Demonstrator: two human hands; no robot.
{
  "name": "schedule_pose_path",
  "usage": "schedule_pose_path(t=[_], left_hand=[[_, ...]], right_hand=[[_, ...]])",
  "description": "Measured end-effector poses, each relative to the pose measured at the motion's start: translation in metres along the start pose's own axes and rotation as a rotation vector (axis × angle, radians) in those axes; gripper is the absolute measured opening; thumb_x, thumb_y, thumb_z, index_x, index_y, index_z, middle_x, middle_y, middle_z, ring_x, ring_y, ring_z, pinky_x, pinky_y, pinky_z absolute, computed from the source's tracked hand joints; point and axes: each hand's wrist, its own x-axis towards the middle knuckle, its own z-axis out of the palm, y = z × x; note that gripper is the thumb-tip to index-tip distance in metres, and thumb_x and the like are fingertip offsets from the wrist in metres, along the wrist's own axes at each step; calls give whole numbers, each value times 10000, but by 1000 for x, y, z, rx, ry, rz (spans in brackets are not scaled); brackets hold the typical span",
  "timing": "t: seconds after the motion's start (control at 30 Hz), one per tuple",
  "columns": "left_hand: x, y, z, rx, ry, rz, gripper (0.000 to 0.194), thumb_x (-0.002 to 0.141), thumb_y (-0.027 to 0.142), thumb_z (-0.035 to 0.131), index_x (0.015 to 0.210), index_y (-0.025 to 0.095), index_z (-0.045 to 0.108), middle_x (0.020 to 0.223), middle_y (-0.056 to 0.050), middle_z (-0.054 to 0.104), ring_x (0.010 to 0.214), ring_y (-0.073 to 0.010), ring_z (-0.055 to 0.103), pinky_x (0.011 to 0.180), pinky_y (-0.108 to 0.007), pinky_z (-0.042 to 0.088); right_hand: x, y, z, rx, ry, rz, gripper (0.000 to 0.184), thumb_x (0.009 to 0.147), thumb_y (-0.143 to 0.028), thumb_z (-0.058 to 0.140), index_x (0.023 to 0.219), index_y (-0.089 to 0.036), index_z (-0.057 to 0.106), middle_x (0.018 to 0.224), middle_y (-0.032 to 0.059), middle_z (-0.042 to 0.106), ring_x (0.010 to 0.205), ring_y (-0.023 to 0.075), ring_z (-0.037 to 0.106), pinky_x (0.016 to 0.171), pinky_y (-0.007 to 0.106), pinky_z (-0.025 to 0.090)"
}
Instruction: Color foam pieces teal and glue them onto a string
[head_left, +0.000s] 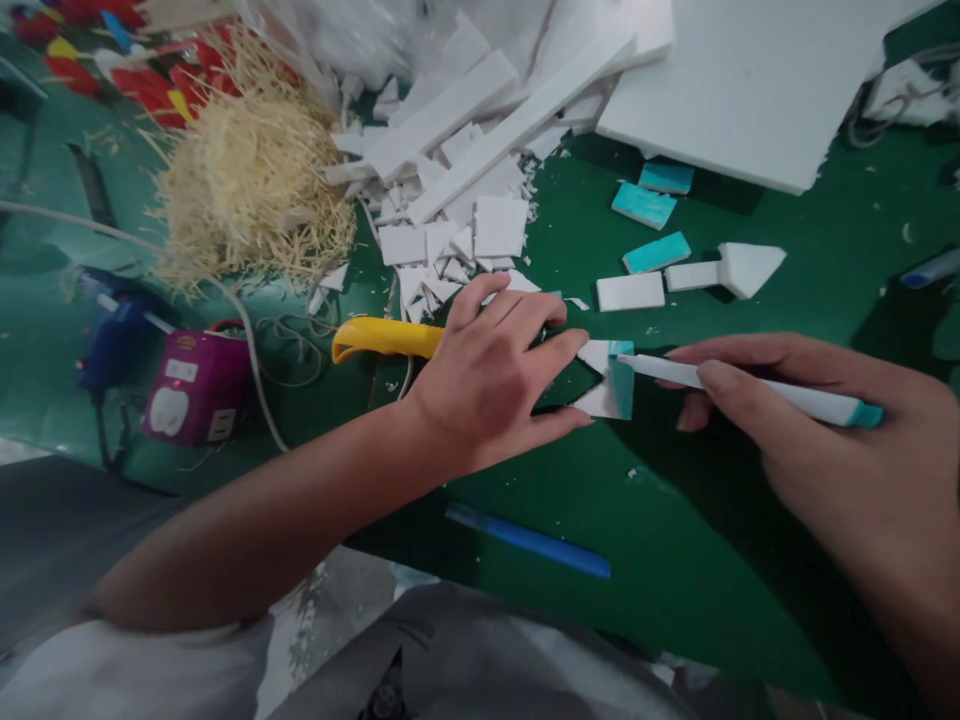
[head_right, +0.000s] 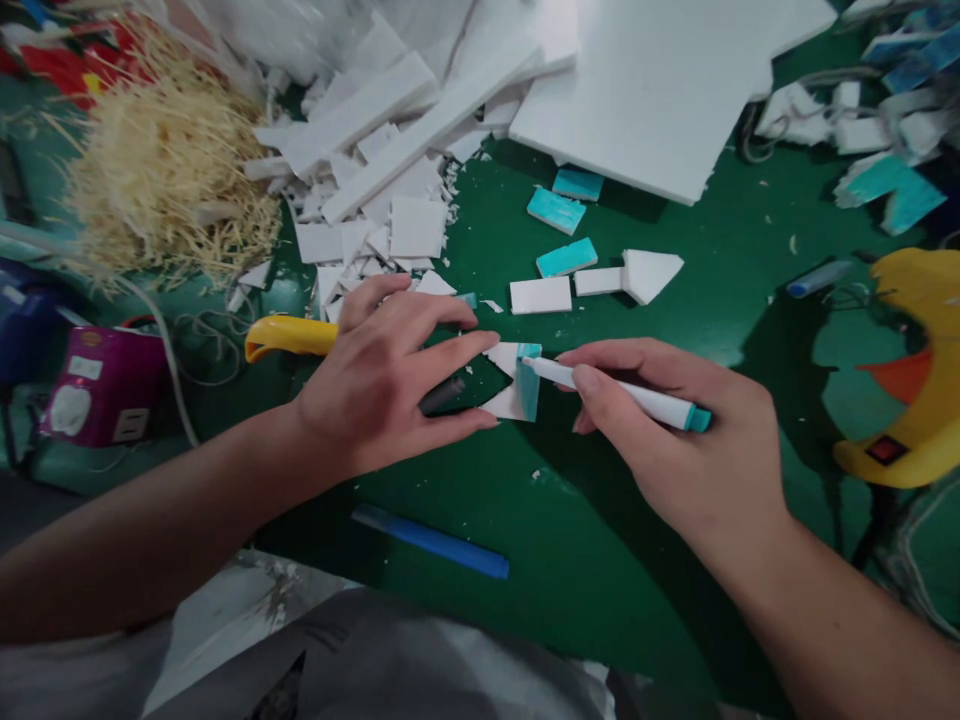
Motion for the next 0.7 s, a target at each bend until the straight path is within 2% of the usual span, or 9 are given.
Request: schedule_pose_path(t=[0.1, 0.23, 0.4, 0.47, 0.7], left_hand=[[0, 0, -1, 4, -15, -6, 467, 977, 503, 681, 1299, 167, 702, 1241, -139, 704, 1165, -293, 665, 1207, -541, 394], [1, 2, -2, -2, -12, -7, 447, 983, 478, 680, 1292, 157, 710, 1241, -150, 708, 1170, -299, 667, 1211, -547, 392], [1, 2, -3, 9, -21, -10, 454, 983, 493, 675, 1293, 164, 710, 1240, -145, 708, 1167, -296, 662, 1211, -544, 385], [1, 2, -2, 10, -26, -16, 457, 981, 499, 673, 1292, 166, 709, 1241, -141, 707, 1164, -294, 660, 1214, -541, 379], [2, 3, -3, 3, -46, -25, 449, 983, 487, 671, 1297, 167, 707, 1241, -145, 708, 1170, -291, 658, 1215, -541, 382]], right_hand=[[1, 3, -1, -24, -9, -27, 139, 885, -322, 760, 753, -335, 799, 586, -43, 696, 488, 108, 615, 458, 219, 483], [3, 1, 0, -73, 28, 12, 83, 889, -369, 757, 877, -339, 833, 555, -44, 667, 491, 110, 600, 460, 222, 471], [4, -2, 0, -66, 37, 51, 133, 866, -372, 753, 775, -305, 824, 538, -15, 658, 471, 127, 565, 431, 251, 424], [3, -1, 0, -66, 43, 46, 104, 869, -363, 750, 828, -320, 835, 542, -24, 658, 471, 118, 561, 436, 240, 414], [3, -1, -2, -25, 17, 40, 96, 864, -308, 759, 799, -303, 829, 543, -31, 665, 481, 117, 609, 470, 226, 480]])
